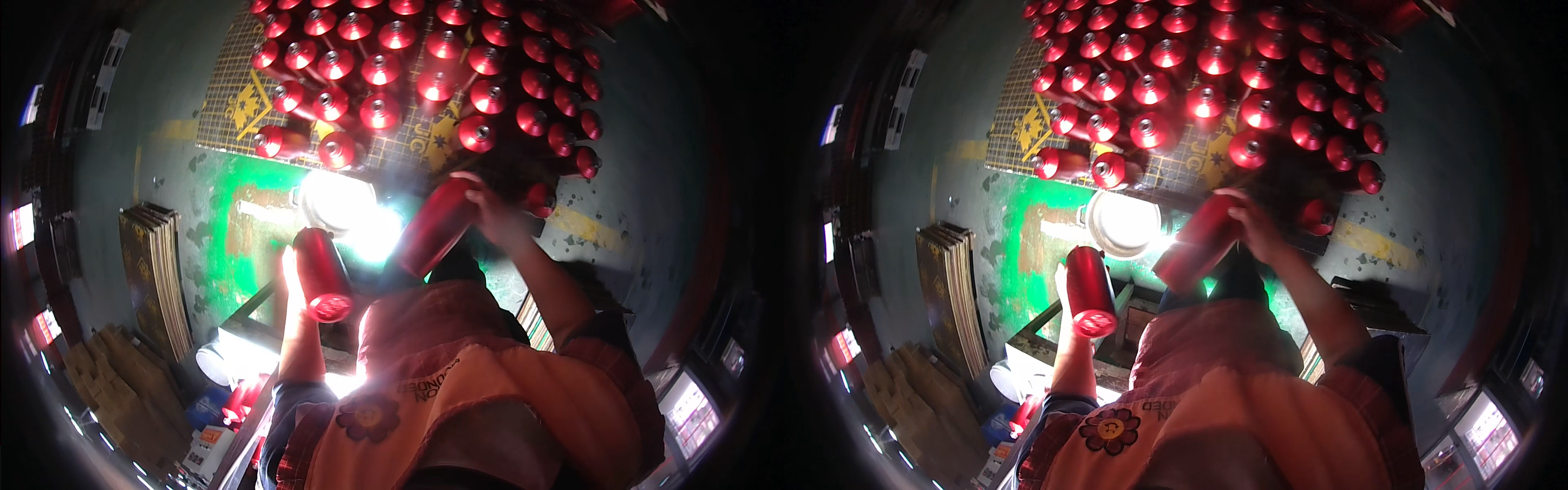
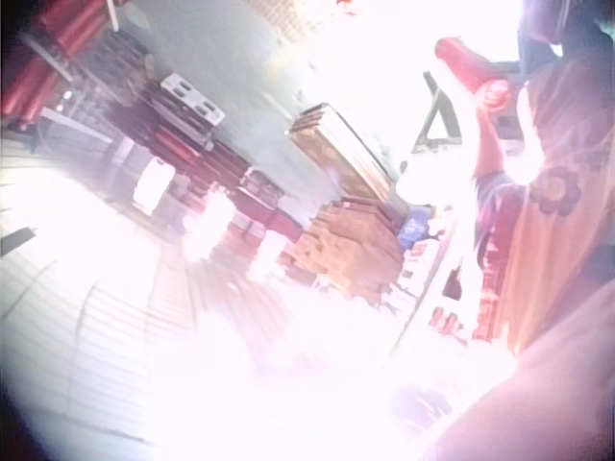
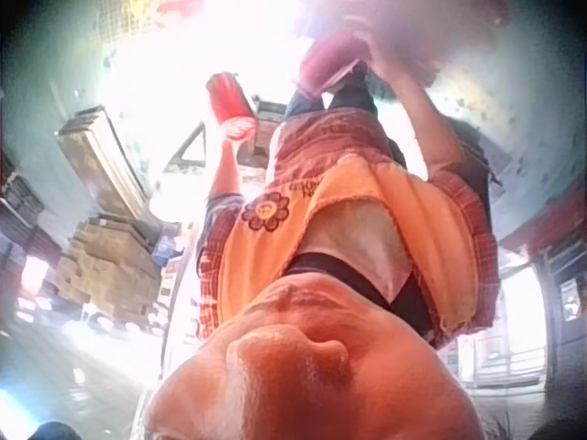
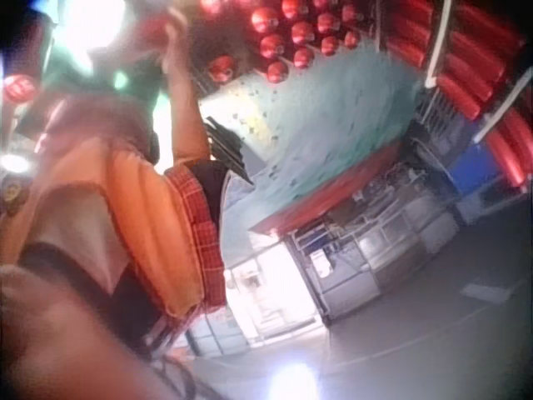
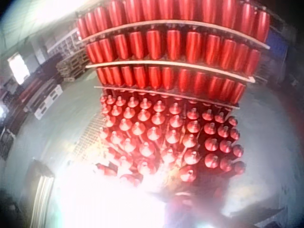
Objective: The person repeatedly picks up red spray cans from a wire rack and places them onto a metal tray with circular indentations. The person handles the cans one at a time, moving them between the rack and the tray in a repetitive cycle.
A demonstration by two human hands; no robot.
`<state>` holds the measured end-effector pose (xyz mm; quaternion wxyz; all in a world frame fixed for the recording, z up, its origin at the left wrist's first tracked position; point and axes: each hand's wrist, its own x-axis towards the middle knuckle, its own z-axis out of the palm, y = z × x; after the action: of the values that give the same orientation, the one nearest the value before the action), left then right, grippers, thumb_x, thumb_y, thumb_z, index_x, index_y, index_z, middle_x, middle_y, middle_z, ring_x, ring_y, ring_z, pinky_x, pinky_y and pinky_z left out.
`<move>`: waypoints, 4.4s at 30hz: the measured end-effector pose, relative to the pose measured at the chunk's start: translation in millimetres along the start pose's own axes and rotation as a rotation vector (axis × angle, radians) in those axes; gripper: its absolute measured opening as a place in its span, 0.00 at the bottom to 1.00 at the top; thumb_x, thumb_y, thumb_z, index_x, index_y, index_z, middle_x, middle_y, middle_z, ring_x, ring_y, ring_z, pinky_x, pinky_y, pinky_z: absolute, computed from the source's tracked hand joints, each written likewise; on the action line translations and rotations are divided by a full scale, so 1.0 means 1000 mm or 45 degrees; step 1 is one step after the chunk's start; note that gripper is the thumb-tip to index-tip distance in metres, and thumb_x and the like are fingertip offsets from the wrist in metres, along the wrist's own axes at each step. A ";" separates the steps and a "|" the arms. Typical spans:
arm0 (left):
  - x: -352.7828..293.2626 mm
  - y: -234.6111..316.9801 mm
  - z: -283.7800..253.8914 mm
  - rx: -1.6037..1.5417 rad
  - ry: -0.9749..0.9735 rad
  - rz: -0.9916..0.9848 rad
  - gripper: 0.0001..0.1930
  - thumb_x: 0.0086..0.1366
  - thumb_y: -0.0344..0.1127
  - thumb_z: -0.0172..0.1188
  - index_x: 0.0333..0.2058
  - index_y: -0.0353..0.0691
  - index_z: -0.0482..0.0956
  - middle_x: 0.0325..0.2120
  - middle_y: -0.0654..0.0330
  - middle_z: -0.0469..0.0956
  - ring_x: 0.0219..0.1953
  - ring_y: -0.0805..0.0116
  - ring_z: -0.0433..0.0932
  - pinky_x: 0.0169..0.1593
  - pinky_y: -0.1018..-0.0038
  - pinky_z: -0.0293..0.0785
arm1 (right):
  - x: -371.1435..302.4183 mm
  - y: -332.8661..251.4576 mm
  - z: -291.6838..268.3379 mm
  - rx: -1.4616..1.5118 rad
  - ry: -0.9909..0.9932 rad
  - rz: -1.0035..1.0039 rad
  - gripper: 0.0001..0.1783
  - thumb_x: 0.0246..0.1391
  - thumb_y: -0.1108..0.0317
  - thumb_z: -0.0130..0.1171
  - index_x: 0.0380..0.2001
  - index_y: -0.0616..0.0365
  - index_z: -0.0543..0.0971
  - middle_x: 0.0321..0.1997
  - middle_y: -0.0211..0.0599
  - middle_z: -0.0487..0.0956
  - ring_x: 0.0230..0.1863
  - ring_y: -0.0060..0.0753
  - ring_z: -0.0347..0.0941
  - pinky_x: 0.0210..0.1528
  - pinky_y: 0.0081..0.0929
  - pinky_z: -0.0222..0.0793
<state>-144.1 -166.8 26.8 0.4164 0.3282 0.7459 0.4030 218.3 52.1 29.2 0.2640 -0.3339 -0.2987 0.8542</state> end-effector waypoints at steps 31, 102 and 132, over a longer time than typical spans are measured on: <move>0.077 -0.039 -0.028 -0.902 0.002 -0.514 0.21 0.67 0.44 0.57 0.52 0.36 0.73 0.45 0.56 0.79 0.46 0.60 0.78 0.47 0.65 0.75 | 0.031 0.040 0.022 -0.272 0.169 -0.155 0.24 0.58 0.60 0.58 0.57 0.54 0.75 0.54 0.34 0.75 0.56 0.31 0.71 0.61 0.31 0.66; 0.029 -0.143 -0.050 0.398 -0.079 0.081 0.34 0.62 0.45 0.63 0.62 0.37 0.63 0.59 0.42 0.66 0.57 0.36 0.69 0.59 0.46 0.70 | 0.118 0.132 0.157 1.291 -0.695 0.549 0.14 0.61 0.66 0.60 0.46 0.60 0.76 0.41 0.35 0.80 0.48 0.28 0.76 0.54 0.36 0.72; 0.103 0.090 0.012 0.194 -0.327 0.101 0.23 0.47 0.36 0.75 0.45 0.48 0.86 0.48 0.56 0.81 0.50 0.66 0.78 0.56 0.68 0.73 | -0.001 -0.167 -0.009 -1.301 0.465 -0.905 0.27 0.46 0.72 0.65 0.53 0.50 0.79 0.61 0.37 0.73 0.60 0.42 0.69 0.63 0.39 0.66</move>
<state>-164.6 -36.2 64.7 0.4661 0.4370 0.7014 0.3159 267.7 168.8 138.5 0.3849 -0.4383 -0.7101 0.3943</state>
